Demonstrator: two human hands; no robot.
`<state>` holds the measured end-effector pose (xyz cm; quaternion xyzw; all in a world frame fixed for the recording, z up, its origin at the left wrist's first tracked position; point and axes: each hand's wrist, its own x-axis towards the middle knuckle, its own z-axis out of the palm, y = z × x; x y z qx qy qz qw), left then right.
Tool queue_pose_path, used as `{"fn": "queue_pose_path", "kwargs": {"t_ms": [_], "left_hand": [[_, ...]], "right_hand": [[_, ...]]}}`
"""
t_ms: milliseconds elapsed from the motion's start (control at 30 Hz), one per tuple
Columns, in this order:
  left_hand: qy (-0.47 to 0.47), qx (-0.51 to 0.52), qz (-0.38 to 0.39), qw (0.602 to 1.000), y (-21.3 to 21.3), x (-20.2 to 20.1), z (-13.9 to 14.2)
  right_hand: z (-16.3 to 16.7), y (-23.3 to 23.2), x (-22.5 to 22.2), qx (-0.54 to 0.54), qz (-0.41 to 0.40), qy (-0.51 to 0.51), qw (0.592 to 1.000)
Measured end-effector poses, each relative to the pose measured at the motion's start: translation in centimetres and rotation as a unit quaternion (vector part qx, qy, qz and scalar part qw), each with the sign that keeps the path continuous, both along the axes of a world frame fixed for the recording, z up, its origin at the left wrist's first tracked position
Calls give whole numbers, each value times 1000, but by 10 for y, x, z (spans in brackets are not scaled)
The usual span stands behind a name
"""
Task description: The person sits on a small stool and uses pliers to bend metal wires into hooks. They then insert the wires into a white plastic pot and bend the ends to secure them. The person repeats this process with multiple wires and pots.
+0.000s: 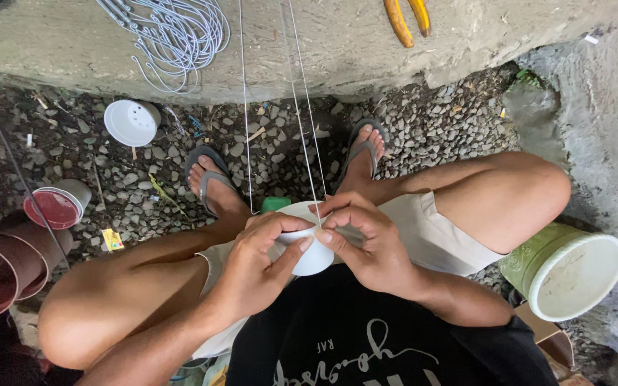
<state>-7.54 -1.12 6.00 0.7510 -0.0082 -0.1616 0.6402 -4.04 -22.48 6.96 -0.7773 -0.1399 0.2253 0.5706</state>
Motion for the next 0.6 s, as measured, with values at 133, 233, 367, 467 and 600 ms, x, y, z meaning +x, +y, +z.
{"fn": "queue_pose_path", "kwargs": {"t_ms": [133, 233, 367, 467, 600], "left_hand": [[-7, -4, 9, 1000, -2, -3, -3], [-17, -9, 13, 1000, -2, -3, -5], [-20, -10, 10, 1000, -2, -4, -5], [-22, -6, 14, 1000, -2, -4, -4], [-10, -4, 11, 1000, -2, -4, -4]], "right_hand": [[-4, 1, -1, 6, -2, 7, 1000], [-6, 0, -2, 2, 2, 11, 1000], [-8, -2, -2, 4, 6, 14, 1000], [-9, -4, -3, 8, 8, 25, 1000], [-11, -5, -3, 21, 10, 54, 998]]}}
